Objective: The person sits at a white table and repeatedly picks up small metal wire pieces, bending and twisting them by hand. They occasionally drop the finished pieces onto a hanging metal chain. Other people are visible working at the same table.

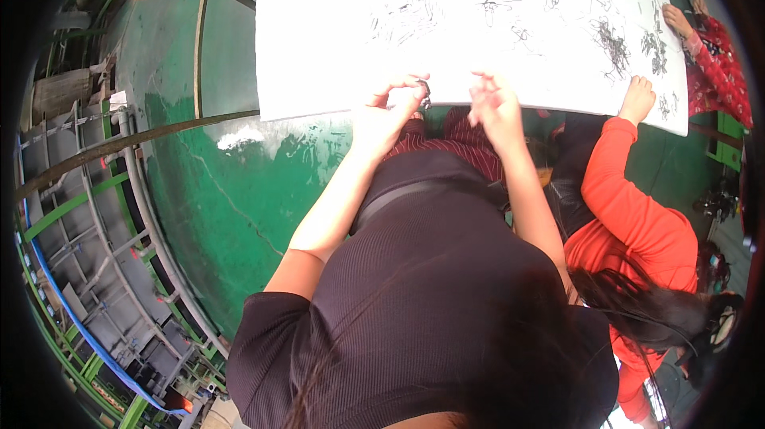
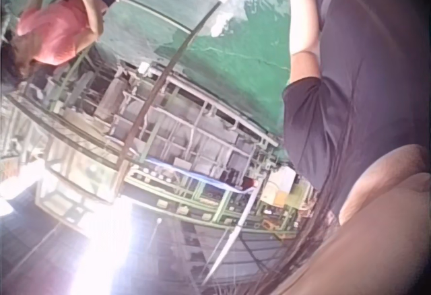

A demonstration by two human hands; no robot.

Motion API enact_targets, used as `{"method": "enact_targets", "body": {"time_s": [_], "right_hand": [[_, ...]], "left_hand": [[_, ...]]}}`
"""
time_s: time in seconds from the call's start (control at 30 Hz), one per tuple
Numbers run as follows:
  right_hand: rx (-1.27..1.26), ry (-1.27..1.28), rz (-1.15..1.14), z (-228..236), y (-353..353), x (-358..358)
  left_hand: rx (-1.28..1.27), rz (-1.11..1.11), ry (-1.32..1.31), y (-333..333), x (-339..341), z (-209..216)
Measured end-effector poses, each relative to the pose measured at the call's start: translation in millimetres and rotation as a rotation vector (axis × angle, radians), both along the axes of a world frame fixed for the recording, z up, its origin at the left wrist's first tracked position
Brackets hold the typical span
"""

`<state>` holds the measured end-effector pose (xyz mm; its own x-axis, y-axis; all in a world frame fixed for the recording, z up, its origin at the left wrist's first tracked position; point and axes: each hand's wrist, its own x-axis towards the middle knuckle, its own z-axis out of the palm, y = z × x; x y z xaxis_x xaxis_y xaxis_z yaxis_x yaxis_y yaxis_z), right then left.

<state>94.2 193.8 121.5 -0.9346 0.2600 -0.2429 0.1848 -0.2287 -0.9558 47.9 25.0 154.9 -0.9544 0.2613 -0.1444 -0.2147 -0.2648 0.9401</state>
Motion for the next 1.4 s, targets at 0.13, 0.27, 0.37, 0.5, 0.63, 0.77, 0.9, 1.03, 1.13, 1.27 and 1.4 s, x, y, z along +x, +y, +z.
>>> {"method": "enact_targets", "body": {"time_s": [0.13,0.27,0.37,0.5,0.63,0.77,0.9,1.03,1.13,1.27,1.4], "right_hand": [[0.885,-0.05,-0.079,-48,51,-60],[1.195,-0.183,-0.033,-54,60,-107],[1.164,-0.237,0.103,-50,62,-117],[1.119,-0.172,0.14,-56,75,-118],[1.032,-0.134,0.148,-67,92,-102],[1.118,-0.049,0.136,-53,84,-94],[1.435,-0.017,0.172,-56,72,-99],[1.551,-0.043,0.312,-59,72,-112],[1.449,-0.094,0.437,-55,86,-122],[1.003,-0.277,0.538,-26,107,-126],[0.324,-0.229,0.301,14,85,-93]], "left_hand": [[-0.182,-0.091,0.326,-6,-6,0],[-0.233,-0.108,0.445,-7,-4,-9],[-0.248,-0.099,0.45,-11,-2,-11],[-0.257,-0.033,0.474,-13,-1,-11],[-0.274,0.005,0.451,-16,-3,-12],[-0.247,0.011,0.382,-15,-4,-15],[-0.271,0.029,0.374,-8,-3,-16],[-0.262,-0.015,0.372,-5,-4,-13],[-0.258,-0.029,0.368,-2,-3,-10],[-0.265,-0.04,0.359,-3,-1,-10],[-0.245,-0.042,0.355,-6,0,-14]]}}
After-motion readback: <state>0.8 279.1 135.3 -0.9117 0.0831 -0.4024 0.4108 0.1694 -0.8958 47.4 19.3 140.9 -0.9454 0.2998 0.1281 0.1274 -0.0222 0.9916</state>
